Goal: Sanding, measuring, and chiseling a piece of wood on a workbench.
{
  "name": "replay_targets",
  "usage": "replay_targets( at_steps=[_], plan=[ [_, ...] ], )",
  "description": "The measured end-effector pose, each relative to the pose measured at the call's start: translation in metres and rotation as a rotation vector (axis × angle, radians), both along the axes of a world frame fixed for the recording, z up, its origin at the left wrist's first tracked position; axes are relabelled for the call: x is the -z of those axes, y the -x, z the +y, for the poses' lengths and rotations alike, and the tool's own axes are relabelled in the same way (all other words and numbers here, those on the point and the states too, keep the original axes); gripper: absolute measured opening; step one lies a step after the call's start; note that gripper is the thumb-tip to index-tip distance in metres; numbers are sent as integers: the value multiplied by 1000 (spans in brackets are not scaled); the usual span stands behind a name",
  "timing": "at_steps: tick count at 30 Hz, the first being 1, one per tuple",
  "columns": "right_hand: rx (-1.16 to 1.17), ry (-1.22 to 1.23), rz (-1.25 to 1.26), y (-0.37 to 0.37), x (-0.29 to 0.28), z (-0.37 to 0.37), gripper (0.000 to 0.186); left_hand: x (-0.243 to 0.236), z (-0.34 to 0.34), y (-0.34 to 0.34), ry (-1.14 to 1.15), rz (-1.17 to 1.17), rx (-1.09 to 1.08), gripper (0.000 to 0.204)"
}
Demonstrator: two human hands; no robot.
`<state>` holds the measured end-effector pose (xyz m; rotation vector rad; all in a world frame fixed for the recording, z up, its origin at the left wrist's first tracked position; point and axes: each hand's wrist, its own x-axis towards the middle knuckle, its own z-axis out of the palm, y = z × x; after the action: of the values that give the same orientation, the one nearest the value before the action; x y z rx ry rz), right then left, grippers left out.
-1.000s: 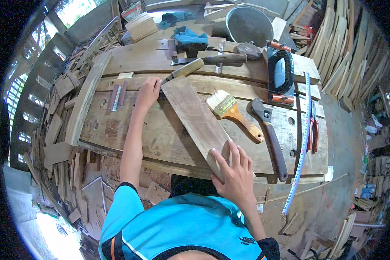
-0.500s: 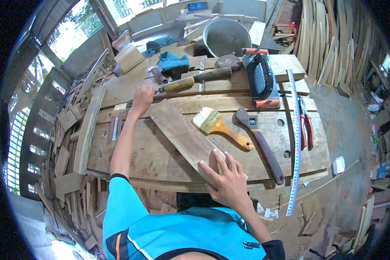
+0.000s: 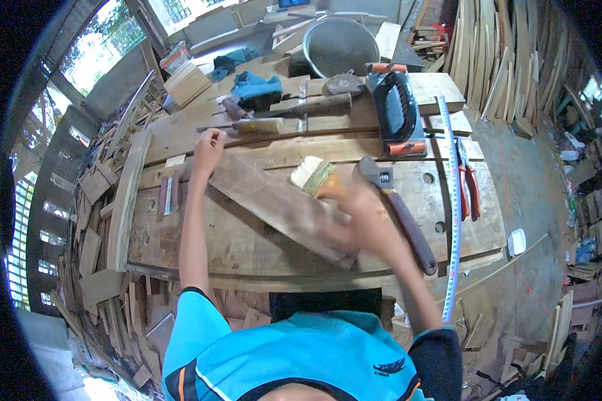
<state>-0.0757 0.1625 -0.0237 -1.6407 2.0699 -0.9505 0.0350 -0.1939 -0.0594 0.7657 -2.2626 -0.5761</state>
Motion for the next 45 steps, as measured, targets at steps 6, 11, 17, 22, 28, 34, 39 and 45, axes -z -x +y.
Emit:
replay_targets(
  at_steps=[6, 11, 17, 22, 28, 34, 39, 45],
  plan=[
    [962, 285, 241, 174, 5, -32, 62, -4, 16, -21, -57, -8, -65, 24],
    [816, 528, 352, 124, -19, -22, 41, 3, 36, -28, -51, -277, -305, 30],
    [418, 299, 40, -40, -52, 8, 42, 5, 19, -25, -79, -72, -86, 34],
    [391, 57, 126, -106, -43, 36, 52, 22, -2, -10, 16, 53, 89, 36],
    [217, -100, 111, -77, -39, -32, 62, 16, -10, -7, 9, -59, 141, 33],
    [172, 124, 130, -62, -19, -73, 62, 25, -5, 1, -75, -28, 163, 33],
    [109, 63, 101, -77, -28, 7, 72, 15, -6, -11, -81, -51, 87, 28],
    [180, 177, 218, -42, -26, -109, 61, 22, 0, 18, -127, 41, 277, 19]
  ],
)
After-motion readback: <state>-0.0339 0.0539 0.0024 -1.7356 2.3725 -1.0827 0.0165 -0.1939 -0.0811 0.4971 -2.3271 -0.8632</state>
